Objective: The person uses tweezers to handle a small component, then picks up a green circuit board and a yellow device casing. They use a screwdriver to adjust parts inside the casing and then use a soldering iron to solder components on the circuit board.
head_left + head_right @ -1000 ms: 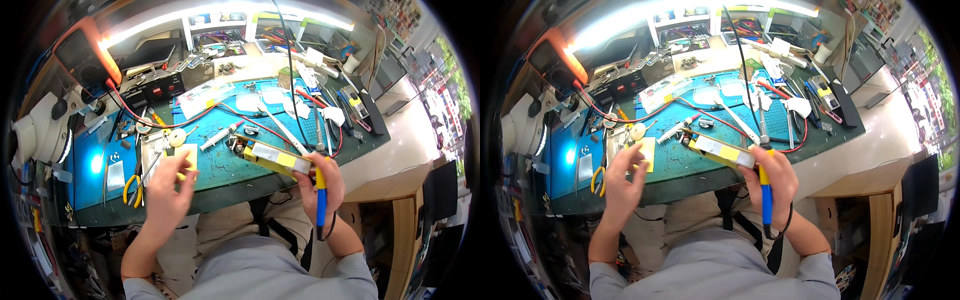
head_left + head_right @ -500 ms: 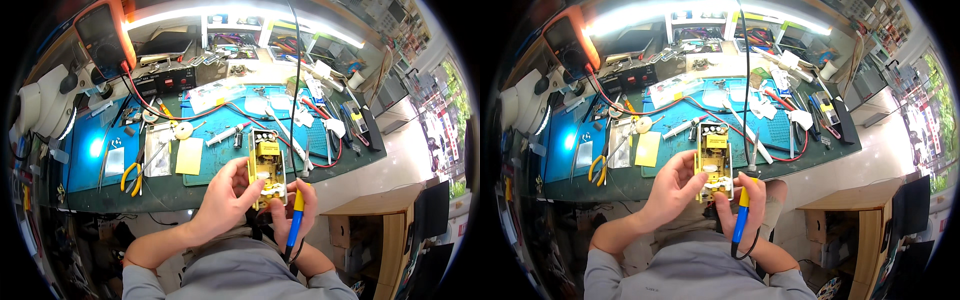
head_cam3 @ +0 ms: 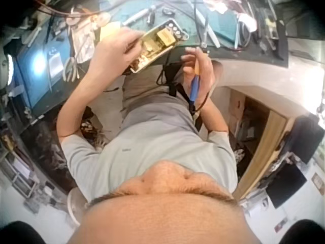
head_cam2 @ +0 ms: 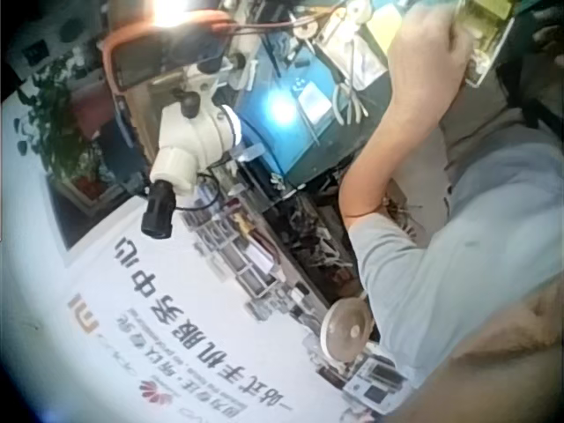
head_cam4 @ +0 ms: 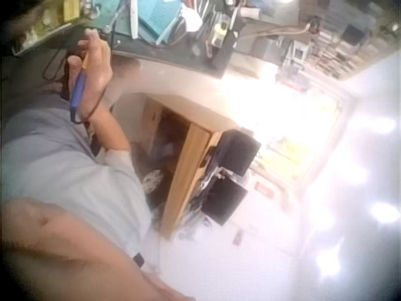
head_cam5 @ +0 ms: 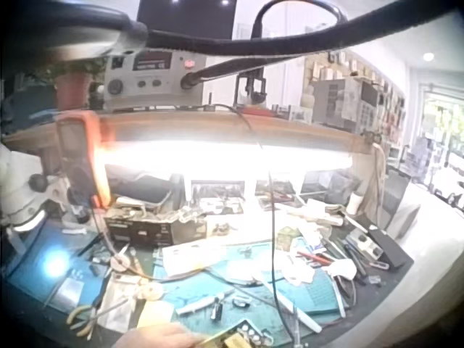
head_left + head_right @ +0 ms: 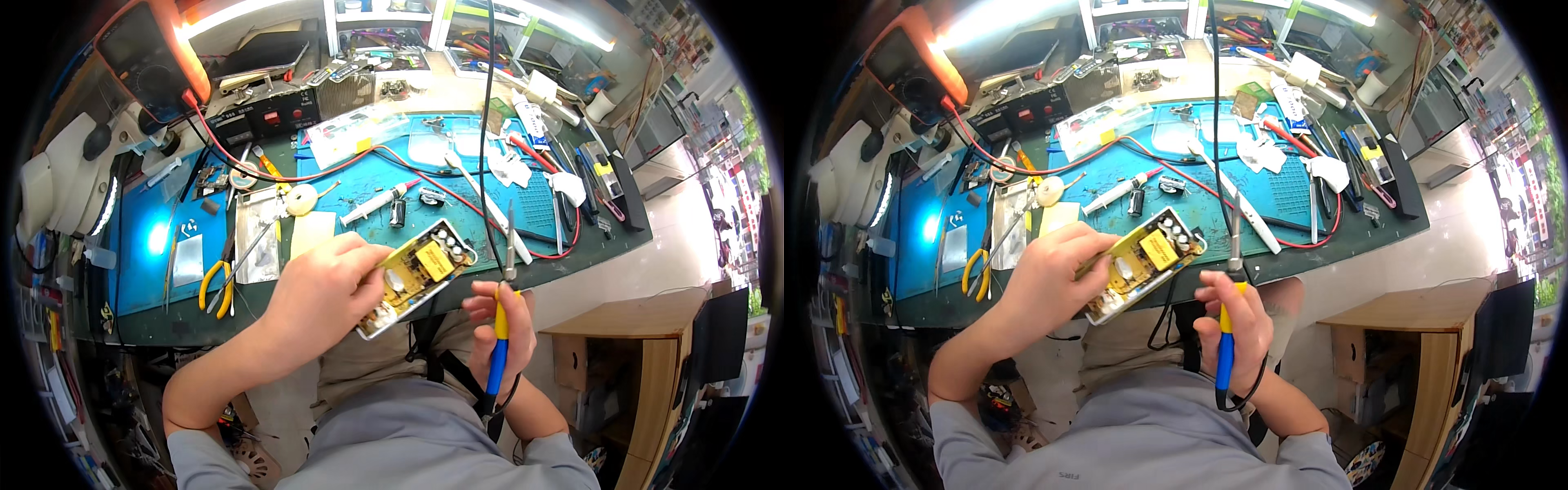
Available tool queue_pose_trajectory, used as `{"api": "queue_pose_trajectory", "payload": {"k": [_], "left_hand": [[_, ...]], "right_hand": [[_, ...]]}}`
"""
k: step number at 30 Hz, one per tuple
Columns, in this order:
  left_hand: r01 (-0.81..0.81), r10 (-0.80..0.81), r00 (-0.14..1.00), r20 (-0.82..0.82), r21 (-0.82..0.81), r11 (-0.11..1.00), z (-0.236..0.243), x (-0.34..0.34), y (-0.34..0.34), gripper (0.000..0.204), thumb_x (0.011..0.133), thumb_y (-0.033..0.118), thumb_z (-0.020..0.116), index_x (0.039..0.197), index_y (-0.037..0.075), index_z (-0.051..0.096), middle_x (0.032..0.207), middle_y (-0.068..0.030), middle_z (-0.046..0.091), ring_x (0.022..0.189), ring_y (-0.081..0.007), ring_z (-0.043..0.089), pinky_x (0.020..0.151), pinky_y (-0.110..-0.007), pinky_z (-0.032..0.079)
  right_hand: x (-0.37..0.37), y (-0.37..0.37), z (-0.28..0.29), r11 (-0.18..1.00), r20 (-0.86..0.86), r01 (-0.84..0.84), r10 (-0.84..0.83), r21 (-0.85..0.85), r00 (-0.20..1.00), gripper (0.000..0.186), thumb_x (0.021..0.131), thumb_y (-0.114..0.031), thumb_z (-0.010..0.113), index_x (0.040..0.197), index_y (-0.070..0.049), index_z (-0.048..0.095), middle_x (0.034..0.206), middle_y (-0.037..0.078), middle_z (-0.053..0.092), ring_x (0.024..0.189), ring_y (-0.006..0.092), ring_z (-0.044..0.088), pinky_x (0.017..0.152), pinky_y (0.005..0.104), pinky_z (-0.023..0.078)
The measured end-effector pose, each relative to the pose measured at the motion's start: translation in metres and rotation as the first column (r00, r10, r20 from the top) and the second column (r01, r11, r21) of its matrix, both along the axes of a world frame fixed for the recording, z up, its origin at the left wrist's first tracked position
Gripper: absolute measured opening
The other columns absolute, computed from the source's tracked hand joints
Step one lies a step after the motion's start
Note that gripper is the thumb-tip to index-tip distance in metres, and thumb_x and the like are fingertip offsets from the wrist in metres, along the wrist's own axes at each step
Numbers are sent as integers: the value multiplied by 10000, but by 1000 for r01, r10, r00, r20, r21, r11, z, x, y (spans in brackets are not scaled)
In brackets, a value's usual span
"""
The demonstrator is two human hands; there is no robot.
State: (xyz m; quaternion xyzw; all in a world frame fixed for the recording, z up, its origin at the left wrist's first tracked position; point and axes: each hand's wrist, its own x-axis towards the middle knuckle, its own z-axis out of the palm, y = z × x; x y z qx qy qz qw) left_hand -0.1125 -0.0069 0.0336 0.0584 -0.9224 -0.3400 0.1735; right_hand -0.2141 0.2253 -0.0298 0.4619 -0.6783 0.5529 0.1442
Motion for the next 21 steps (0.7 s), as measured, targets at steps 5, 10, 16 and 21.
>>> {"api": "queue_pose_trajectory", "payload": {"k": [5, 10, 16, 21], "left_hand": [[18, -17, 1000, -7, 47, 999, 6, -1, 9, 212, 891, 12, 683, 1093, 3, 747, 885, -111, 673, 734, -253, 666, 656, -358, 543], [95, -88, 995, -50, 143, 985, 14, 1, 4, 242, 883, -34, 679, 1111, -6, 755, 862, -109, 665, 708, -218, 648, 626, -332, 524], [144, -145, 988, -53, -27, 989, 28, 17, -15, 204, 891, 10, 705, 1089, 42, 745, 922, -81, 679, 779, -259, 674, 663, -373, 554], [83, -93, 995, -36, -225, 971, 5, 22, -29, 266, 826, -10, 717, 1087, 40, 741, 965, -85, 705, 838, -271, 678, 713, -386, 549]], "right_hand": [[-20, 0, 12, 973, -111, 143, -124, 181, 986, 541, 976, -117, 734, 1439, 9, 483, 1277, 209, 684, 1025, 276, 686, 861, 393, 581], [-25, -15, 16, 997, 201, -45, 31, 64, 979, 691, 905, 47, 726, 1498, -40, 383, 1325, 181, 618, 1017, 219, 684, 867, 357, 580], [-29, -4, 13, 987, 326, -88, 128, -133, 937, 587, 941, 113, 653, 1443, -67, 409, 1172, 151, 632, 862, 186, 722, 737, 301, 612], [-36, -3, 24, 916, 139, -203, 164, 346, 977, 606, 772, 46, 839, 1311, -66, 585, 1134, 150, 683, 917, 283, 699, 759, 358, 585]]}}
